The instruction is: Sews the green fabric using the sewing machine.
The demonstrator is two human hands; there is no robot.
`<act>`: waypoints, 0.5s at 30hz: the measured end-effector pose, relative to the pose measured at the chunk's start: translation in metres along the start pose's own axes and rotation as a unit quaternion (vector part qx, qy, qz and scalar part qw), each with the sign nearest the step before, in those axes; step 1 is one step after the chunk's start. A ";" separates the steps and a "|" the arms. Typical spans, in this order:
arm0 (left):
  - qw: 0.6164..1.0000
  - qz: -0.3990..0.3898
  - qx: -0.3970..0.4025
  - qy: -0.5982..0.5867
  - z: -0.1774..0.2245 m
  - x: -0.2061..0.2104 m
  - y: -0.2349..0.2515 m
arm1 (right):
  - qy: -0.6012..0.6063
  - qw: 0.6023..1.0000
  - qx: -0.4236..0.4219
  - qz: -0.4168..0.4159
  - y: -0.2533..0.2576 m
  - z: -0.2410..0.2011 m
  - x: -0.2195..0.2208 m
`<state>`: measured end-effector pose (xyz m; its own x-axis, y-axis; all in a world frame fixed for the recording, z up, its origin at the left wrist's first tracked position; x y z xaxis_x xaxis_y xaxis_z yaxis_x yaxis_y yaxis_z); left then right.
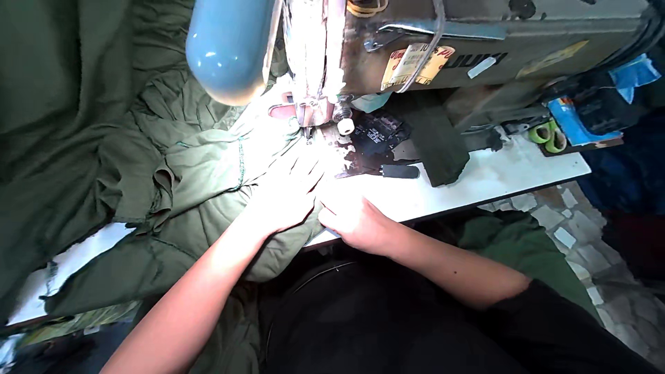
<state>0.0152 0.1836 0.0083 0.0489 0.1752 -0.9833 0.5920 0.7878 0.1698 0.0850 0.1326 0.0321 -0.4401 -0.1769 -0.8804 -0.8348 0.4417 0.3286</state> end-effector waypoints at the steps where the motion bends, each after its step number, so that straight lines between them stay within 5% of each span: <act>1: 1.000 -0.004 0.000 -0.003 0.001 0.001 0.001 | 0.003 1.000 0.003 -0.001 -0.001 0.001 0.000; 5: 1.000 -0.018 -0.018 -0.018 -0.002 0.005 0.005 | -0.001 1.000 0.007 0.000 -0.004 0.005 0.000; 9: 0.989 0.131 -0.013 -0.062 -0.005 -0.011 -0.004 | -0.005 1.000 0.007 -0.003 -0.003 0.004 -0.001; 15: 0.986 0.152 -0.016 -0.064 -0.010 -0.017 -0.005 | -0.017 1.000 0.010 0.005 0.002 0.007 -0.002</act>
<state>0.0040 0.1829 0.0244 0.3223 0.3314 -0.8867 0.5091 0.7291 0.4575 0.0866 0.1399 0.0321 -0.4357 -0.1427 -0.8887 -0.8241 0.4604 0.3301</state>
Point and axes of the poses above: each hand's wrist, its own y-axis towards the middle knuckle, its own x-axis out of the palm, z = x × y, the point moved 10 cm from there along y, towards the middle knuckle, and after that the axes turned 10 degrees about y, right-handed, at the moved point
